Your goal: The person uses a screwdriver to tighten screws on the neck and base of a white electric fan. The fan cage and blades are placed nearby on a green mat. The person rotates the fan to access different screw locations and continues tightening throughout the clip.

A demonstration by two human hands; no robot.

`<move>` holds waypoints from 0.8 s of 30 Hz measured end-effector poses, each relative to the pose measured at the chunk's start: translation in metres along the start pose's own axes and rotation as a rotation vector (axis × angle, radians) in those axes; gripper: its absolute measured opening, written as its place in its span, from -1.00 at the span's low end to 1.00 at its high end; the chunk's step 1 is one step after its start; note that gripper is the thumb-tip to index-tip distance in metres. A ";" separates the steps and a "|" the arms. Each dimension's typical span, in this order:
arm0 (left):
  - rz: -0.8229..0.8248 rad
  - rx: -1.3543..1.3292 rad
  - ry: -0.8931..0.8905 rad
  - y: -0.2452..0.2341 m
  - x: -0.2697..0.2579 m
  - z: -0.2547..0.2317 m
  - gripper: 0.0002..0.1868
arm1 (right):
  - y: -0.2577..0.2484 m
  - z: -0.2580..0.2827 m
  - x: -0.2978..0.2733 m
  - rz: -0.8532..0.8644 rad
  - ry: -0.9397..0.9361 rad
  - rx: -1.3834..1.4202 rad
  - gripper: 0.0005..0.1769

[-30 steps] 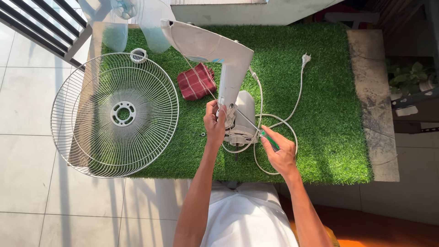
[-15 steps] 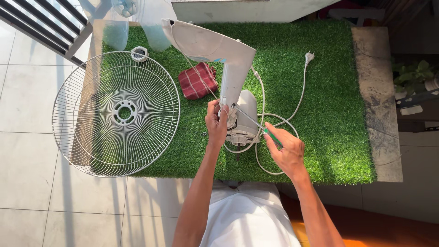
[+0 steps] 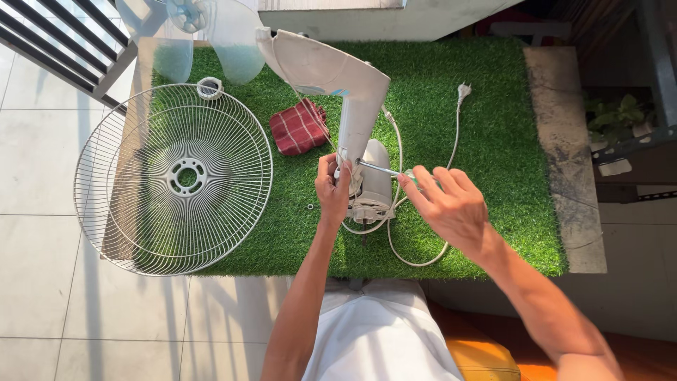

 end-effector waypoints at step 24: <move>0.061 -0.077 -0.037 0.022 -0.003 -0.006 -0.69 | 0.031 -0.049 -0.044 0.154 0.177 0.358 -0.61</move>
Point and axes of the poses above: each hand's wrist, its own x-axis towards the middle knuckle, its own y-axis out of the palm, z = x × y, the point moved 9 cm from there along x, towards the middle knuckle, and after that the axes turned 10 degrees about -x, right-handed, at the moved point
